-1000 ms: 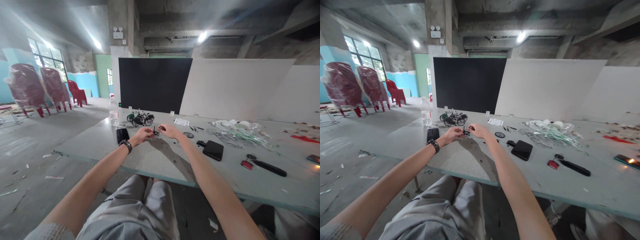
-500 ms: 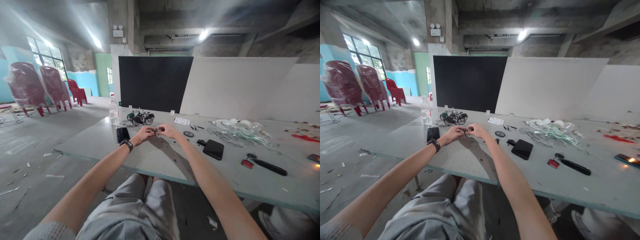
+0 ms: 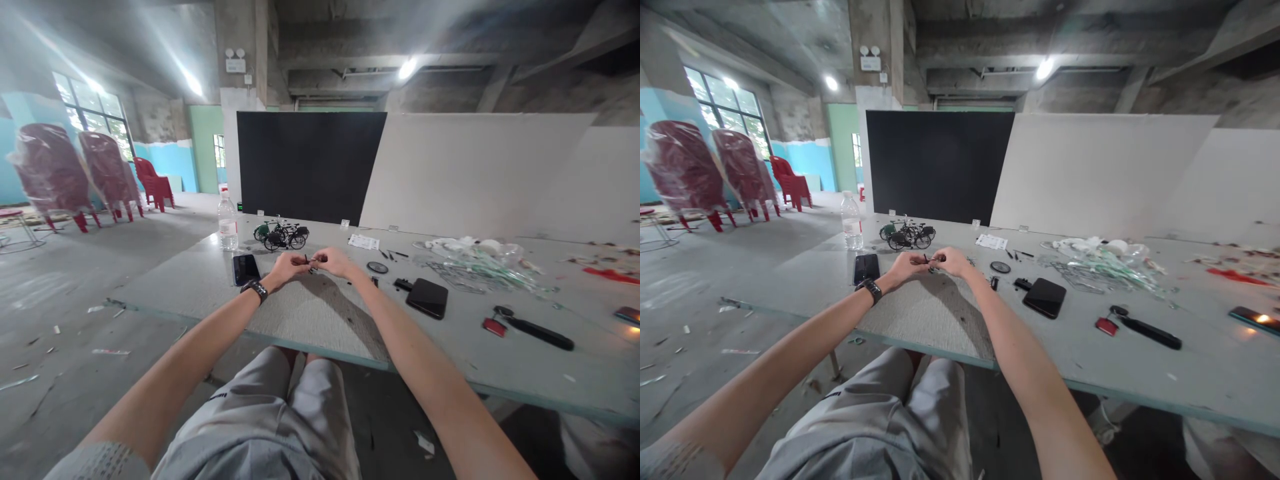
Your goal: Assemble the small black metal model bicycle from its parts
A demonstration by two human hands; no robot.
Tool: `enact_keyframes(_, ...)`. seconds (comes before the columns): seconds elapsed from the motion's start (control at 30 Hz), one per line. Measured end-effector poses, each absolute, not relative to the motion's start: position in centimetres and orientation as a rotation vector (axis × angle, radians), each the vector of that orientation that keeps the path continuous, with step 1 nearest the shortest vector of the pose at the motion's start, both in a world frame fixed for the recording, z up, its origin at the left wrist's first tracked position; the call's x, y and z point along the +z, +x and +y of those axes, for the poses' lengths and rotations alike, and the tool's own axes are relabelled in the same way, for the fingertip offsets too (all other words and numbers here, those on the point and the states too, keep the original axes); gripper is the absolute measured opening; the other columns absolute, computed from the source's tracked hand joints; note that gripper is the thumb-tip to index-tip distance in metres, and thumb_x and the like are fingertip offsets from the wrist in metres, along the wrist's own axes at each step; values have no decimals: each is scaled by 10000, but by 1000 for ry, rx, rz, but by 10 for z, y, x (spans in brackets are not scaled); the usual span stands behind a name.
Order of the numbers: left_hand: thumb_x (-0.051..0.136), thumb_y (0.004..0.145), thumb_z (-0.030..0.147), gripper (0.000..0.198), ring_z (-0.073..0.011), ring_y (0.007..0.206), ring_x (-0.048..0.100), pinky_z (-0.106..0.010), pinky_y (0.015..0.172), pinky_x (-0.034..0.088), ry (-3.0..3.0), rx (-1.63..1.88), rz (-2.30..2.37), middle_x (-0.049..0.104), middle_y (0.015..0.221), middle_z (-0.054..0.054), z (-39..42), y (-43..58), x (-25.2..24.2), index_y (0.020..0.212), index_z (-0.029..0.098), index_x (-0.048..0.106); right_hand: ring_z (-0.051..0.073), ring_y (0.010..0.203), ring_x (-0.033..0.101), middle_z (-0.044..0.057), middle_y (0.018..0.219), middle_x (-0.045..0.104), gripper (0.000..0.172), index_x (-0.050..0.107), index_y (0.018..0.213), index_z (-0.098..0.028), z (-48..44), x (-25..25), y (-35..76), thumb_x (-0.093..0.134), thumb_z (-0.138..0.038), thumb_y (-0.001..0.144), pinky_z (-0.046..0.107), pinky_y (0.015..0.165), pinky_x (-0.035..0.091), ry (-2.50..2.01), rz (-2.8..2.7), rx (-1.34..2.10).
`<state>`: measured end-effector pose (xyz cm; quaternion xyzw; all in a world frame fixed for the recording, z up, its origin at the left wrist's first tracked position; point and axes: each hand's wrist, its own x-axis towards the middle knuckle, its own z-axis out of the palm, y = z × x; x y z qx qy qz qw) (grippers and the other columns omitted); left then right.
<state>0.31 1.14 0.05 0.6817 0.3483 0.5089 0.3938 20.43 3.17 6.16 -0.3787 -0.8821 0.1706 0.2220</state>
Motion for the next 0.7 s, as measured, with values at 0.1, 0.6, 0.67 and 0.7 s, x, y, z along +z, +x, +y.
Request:
enact_keyframes(0.1, 817, 751, 400, 302, -176, 719, 670, -290, 722, 536, 1695, 1301, 919, 726, 762, -70, 15, 3, -1, 834, 116, 758, 195, 717, 588, 95, 827, 736, 554, 765, 848, -174, 33, 61, 205, 610, -705, 851, 308, 661, 414, -1068, -2415, 483)
enact_keyframes(0.6, 736, 828, 368, 243, -156, 673, 561, -244, 679, 396, 2258, 1281, 1080, 669, 673, -10, 4, 5, 12, 785, 132, 776, 222, 814, 666, 87, 942, 781, 191, 808, 866, -209, 33, 59, 209, 667, -331, 832, 305, 701, 463, -1203, -2555, 527)
enact_keyframes(0.67, 733, 830, 361, 230, -151, 664, 548, -243, 683, 386, 2305, 1268, 1074, 662, 670, -6, 3, 5, 14, 783, 141, 781, 221, 807, 668, 86, 937, 783, 192, 809, 865, -211, 33, 58, 209, 666, -337, 836, 302, 689, 457, -1211, -2557, 528)
enact_keyframes(0.7, 734, 828, 351, 213, -153, 668, 550, -242, 688, 386, 2310, 1272, 1072, 668, 681, -6, 2, 5, 15, 789, 148, 786, 220, 801, 668, 86, 936, 784, 193, 809, 867, -211, 34, 58, 209, 664, -334, 838, 301, 685, 454, -1207, -2554, 529)
